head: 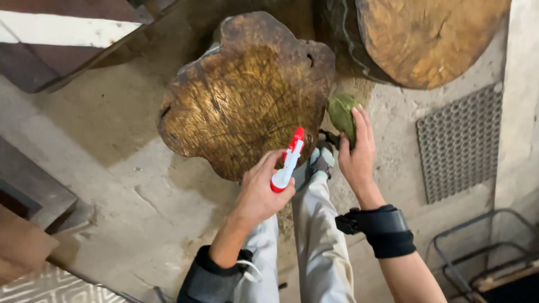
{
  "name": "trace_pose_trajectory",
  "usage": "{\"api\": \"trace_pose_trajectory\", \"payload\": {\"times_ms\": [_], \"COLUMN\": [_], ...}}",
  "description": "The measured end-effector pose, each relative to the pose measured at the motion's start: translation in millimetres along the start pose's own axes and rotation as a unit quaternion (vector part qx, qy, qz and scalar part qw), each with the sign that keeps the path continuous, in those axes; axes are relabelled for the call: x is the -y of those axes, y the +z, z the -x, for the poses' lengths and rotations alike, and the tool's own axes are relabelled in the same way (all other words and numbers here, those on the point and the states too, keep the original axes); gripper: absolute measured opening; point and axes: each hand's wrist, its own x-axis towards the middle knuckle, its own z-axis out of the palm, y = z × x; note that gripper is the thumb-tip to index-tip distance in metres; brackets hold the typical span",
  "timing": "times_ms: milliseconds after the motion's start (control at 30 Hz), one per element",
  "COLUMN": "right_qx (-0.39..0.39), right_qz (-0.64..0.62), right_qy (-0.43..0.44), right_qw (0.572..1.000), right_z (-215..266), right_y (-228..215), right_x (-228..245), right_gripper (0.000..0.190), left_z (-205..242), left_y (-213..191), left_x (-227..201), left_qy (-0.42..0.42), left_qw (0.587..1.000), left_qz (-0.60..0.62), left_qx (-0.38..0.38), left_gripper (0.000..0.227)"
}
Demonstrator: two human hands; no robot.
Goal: The person sprays a cleaning solution onto a wooden table and several small stools, then wipes each surface with a cloth. The person moves between items, repeating the spray-and-wipe sequence on each piece of furniture.
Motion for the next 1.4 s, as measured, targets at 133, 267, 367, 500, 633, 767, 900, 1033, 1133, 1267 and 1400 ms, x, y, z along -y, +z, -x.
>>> {"api": "trace_pose_trajectory", "payload": {"times_ms": [133,267,367,500,633,767,900,1033,1133,1267,1400], "right_qx": [-0.015,-0.052,-0.065,-0.014,0.122,0.163,0.11,0.046,0.025,0.11,0.258], "right_qz": [-0.006,-0.007,0.002,0.092,0.079,0.083,0.12,0.08,0.079,0.101,0.119], "right_qy": [0.017,-0.016,-0.025,-0.089,-0.172,-0.194,-0.132,-0.104,-0.103,-0.179,-0.216], "right_qw": [1.0,0.999,0.998,0.992,0.974,0.964,0.978,0.99,0.991,0.972,0.934], "right_z": [-3,-40,-60,-48,14,25,-10,-55,-49,-7,23], "right_y": [12,34,60,85,79,51,38,54,79,88,52], "right_x": [9,13,37,57,47,14,9,45,63,68,71], "right_gripper": [0.06,0.061,0.061,0.063,0.058,0.056,0.06,0.058,0.055,0.057,0.066], "left_z": [-6,-11,-11,-9,-5,-2,4,13,20,31,42], "left_y": [-14,-30,-41,-51,-57,-64,-68,-69,-67,-66,-62], "left_x": [-2,6,11,13,14,6,4,9,20,25,20], "left_qy": [-0.063,-0.012,-0.009,0.001,0.002,0.011,-0.008,-0.019,-0.003,-0.003,-0.024], "left_qw": [0.997,1.0,1.0,0.999,0.999,0.998,0.997,0.997,0.997,0.998,0.997], "left_qz": [0.006,0.008,0.022,0.048,0.038,0.059,0.067,0.071,0.072,0.06,0.073], "left_qx": [0.043,0.022,0.018,0.005,0.0,0.009,0.029,0.02,0.009,-0.006,-0.023], "left_gripper": [0.058,0.059,0.059,0.056,0.057,0.056,0.058,0.059,0.059,0.057,0.057]}}
